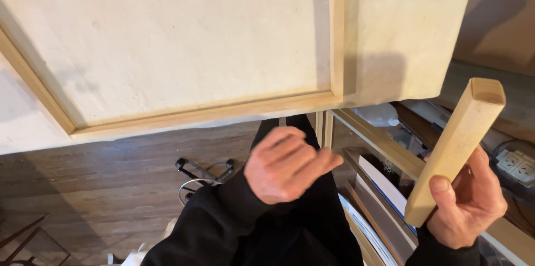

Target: Sanding the interior wooden edges of a picture frame using a sanding block.

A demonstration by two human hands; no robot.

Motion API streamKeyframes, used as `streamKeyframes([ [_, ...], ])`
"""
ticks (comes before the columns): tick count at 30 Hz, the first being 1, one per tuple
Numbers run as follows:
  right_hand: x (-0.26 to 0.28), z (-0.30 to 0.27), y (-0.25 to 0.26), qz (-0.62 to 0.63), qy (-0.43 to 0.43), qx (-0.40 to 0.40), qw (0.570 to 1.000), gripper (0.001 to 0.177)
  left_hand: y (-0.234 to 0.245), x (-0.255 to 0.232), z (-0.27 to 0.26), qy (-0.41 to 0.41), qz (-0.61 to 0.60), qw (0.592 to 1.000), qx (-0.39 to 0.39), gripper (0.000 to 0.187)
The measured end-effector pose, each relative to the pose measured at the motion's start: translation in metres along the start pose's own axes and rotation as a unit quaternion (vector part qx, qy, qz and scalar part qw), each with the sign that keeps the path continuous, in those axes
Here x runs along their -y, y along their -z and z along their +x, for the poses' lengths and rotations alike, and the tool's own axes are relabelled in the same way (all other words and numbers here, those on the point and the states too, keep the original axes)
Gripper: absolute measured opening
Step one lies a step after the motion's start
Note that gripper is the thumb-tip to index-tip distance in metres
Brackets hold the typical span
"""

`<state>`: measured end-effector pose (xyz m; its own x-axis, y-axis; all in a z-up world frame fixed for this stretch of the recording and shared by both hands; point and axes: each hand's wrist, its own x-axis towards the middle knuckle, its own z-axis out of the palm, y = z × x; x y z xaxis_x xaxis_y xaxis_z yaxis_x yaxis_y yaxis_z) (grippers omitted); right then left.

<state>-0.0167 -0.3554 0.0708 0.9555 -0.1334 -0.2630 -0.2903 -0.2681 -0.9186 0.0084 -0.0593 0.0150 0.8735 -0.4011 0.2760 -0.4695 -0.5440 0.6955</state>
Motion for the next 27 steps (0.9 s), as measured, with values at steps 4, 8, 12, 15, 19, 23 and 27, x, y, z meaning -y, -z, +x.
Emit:
streamKeyframes([
  [4, 0.001, 0.007, -0.010, -0.030, 0.021, -0.006, 0.999, 0.057, 0.002, 0.020, -0.007, 0.008, 0.044, 0.998, -0.049, 0.046],
  [8, -0.011, -0.007, -0.002, 0.013, 0.011, -0.014, 1.000, 0.058, 0.032, 0.035, 0.059, 0.228, -0.007, 0.967, -0.115, 0.030],
  [12, 0.013, -0.012, -0.005, 0.020, 0.019, -0.003, 1.000, 0.056, 0.018, 0.100, 0.148, 0.198, 0.034, 0.947, -0.250, 0.064],
  [15, 0.024, -0.014, -0.001, -0.018, 0.024, -0.016, 0.999, 0.058, -0.038, 0.158, 0.202, 0.251, 0.158, 0.922, -0.249, 0.052],
  [19, 0.019, -0.018, 0.013, 0.036, 0.035, -0.036, 0.998, 0.059, -0.021, 0.116, 0.203, 0.263, 0.072, 0.941, -0.198, 0.053],
  [23, 0.026, -0.018, 0.019, 0.026, 0.058, -0.049, 0.997, 0.060, 0.004, 0.058, 0.153, 0.219, -0.005, 0.973, -0.068, 0.056],
  [27, 0.030, -0.012, 0.018, 0.060, 0.066, -0.045, 0.995, 0.059, 0.049, 0.031, 0.082, 0.189, 0.024, 0.979, 0.070, 0.054],
])
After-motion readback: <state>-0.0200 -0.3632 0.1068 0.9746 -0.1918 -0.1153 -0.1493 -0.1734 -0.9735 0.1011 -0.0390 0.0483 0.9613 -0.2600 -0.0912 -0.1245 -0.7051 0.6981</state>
